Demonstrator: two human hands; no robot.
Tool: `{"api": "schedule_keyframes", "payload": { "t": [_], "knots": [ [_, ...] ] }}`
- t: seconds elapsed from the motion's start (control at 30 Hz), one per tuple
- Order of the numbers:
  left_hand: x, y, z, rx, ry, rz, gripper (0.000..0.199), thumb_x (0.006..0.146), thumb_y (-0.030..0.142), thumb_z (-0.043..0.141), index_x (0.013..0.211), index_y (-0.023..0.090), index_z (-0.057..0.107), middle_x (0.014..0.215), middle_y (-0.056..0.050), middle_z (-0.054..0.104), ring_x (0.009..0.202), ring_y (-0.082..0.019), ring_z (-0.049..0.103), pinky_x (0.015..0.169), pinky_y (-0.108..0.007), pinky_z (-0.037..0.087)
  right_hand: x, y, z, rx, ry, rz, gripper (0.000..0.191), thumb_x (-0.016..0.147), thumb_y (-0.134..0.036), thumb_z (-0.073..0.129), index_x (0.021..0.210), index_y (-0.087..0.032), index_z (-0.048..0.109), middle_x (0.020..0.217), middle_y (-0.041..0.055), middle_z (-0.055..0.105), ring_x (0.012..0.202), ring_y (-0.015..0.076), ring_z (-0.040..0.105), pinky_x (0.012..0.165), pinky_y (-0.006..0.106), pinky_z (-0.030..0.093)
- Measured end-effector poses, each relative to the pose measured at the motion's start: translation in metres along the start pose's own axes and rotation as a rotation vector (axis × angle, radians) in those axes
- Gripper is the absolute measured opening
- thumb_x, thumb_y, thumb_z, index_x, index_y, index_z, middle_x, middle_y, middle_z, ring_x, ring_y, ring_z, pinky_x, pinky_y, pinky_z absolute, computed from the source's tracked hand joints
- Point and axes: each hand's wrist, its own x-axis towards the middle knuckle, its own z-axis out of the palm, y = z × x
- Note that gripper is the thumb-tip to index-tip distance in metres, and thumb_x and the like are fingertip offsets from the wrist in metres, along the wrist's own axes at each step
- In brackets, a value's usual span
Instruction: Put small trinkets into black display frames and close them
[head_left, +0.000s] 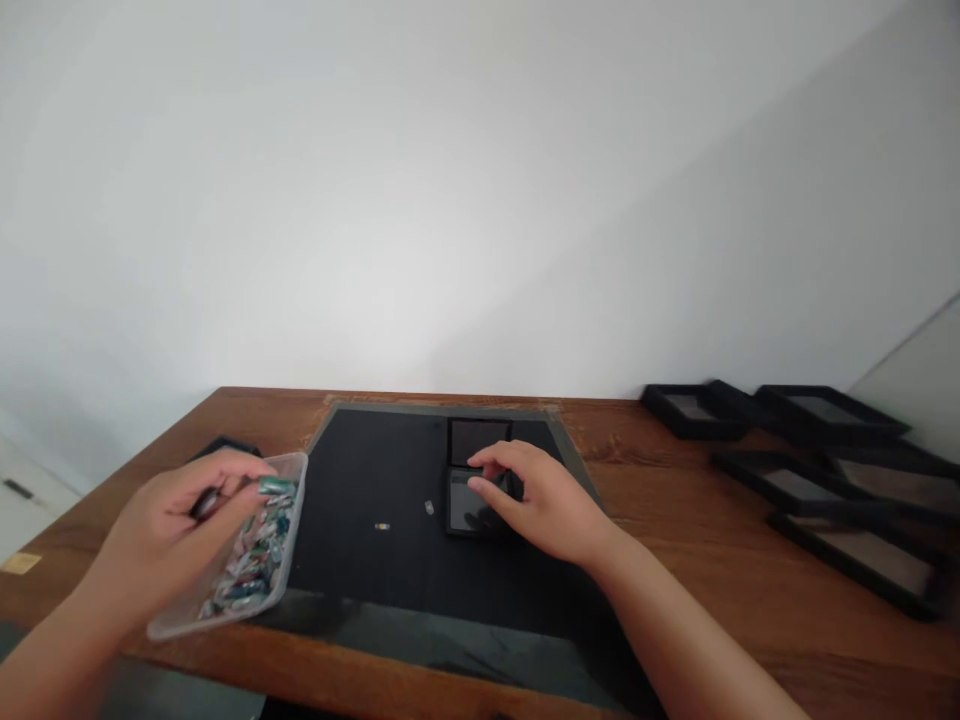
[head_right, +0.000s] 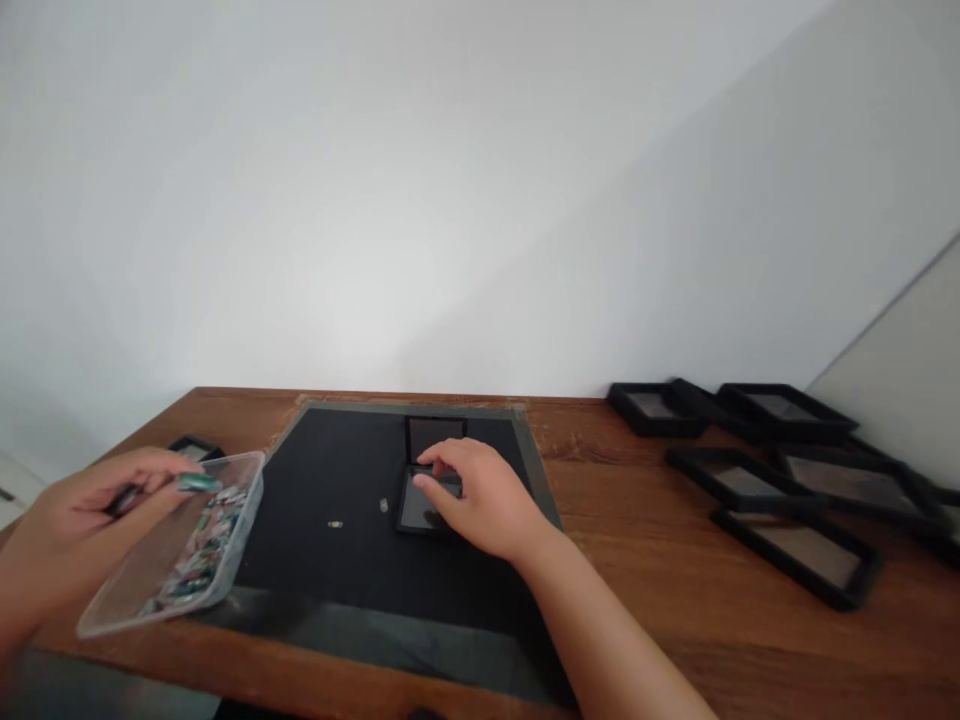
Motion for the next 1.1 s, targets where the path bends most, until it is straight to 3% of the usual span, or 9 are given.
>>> {"api": "schedule_keyframes", "payload": {
  "t": [0.1,0.2,0.37,0.5,0.7,0.87,1.0,1.1],
  "knots": [
    [-0.011,0.049,0.021,-0.206,0.166,0.078,0.027,0.098,0.049,0.061,0.093,0.03,0.08,0.08,-0.001,0.07,0.066,-0.019,0.057,0.062,-0.031,0.049,-0.002,-0.014,-0.002,0.18,0.089,-0.035,0.017,0.099,-0.037,0.072,0.102,-0.021,0.078,0.092,0.0062,0.079,0.091,0.0219,0.074,0.089,0.04,0.057],
    [-0.015,0.097,0.053,-0.298,0.246,0.152,0.022,0.098,0.043,0.064,0.092,0.029,0.08,0.068,0.002,0.06,0.059,-0.016,0.049,0.06,-0.029,0.047,-0.006,-0.029,-0.001,0.507,0.142,-0.024,0.022,0.096,-0.042,0.078,0.1,-0.02,0.078,0.091,0.0053,0.078,0.086,0.018,0.072,0.085,0.035,0.057],
    [-0.004,0.14,0.105,-0.39,0.298,0.168,0.023,0.102,0.038,0.061,0.095,0.023,0.077,0.066,0.003,0.055,0.06,-0.014,0.051,0.062,-0.027,0.047,-0.01,-0.034,0.007,0.944,0.041,0.078,0.044,0.082,-0.056,0.092,0.106,-0.022,0.08,0.082,-0.0004,0.073,0.074,0.0129,0.064,0.077,0.031,0.053],
    [0.012,0.146,0.131,-0.42,0.346,0.214,0.02,0.103,0.033,0.061,0.1,0.02,0.076,0.066,0.004,0.052,0.06,-0.013,0.049,0.065,-0.027,0.047,-0.009,-0.029,0.016,1.028,0.141,0.188,0.046,0.077,-0.063,0.094,0.096,-0.022,0.083,0.085,0.0006,0.075,0.074,0.0124,0.061,0.078,0.031,0.053],
    [0.025,0.136,0.154,-0.362,0.379,0.366,0.02,0.105,0.029,0.06,0.102,0.019,0.078,0.073,0.001,0.069,0.06,-0.012,0.057,0.068,-0.025,0.051,-0.004,-0.028,0.025,1.034,0.227,0.253,0.045,0.069,-0.059,0.099,0.08,-0.021,0.078,0.076,-0.0012,0.071,0.069,0.0119,0.056,0.072,0.03,0.05],
    [0.032,0.126,0.169,-0.306,0.37,0.462,0.022,0.105,0.03,0.062,0.101,0.021,0.082,0.076,-0.003,0.077,0.061,-0.014,0.065,0.071,-0.026,0.055,0.001,-0.024,0.032,1.134,0.319,0.334,0.052,0.056,-0.052,0.106,0.086,-0.022,0.077,0.075,-0.0036,0.069,0.067,0.01,0.055,0.068,0.027,0.048],
    [0.032,0.125,0.177,-0.314,0.344,0.47,0.024,0.106,0.029,0.06,0.102,0.02,0.083,0.077,-0.004,0.077,0.063,-0.015,0.066,0.073,-0.027,0.056,0.002,-0.018,0.038,1.153,0.312,0.351,0.051,0.055,-0.05,0.107,0.088,-0.022,0.08,0.073,-0.0037,0.068,0.066,0.0108,0.055,0.067,0.028,0.049],
    [0.03,0.128,0.179,-0.335,0.306,0.389,0.026,0.106,0.031,0.059,0.103,0.019,0.083,0.073,-0.002,0.075,0.062,-0.014,0.064,0.071,-0.025,0.053,0.002,-0.015,0.041,1.133,0.321,0.359,0.049,0.055,-0.049,0.107,0.085,-0.022,0.08,0.071,-0.0038,0.067,0.065,0.0108,0.056,0.068,0.029,0.05]
  ]
}}
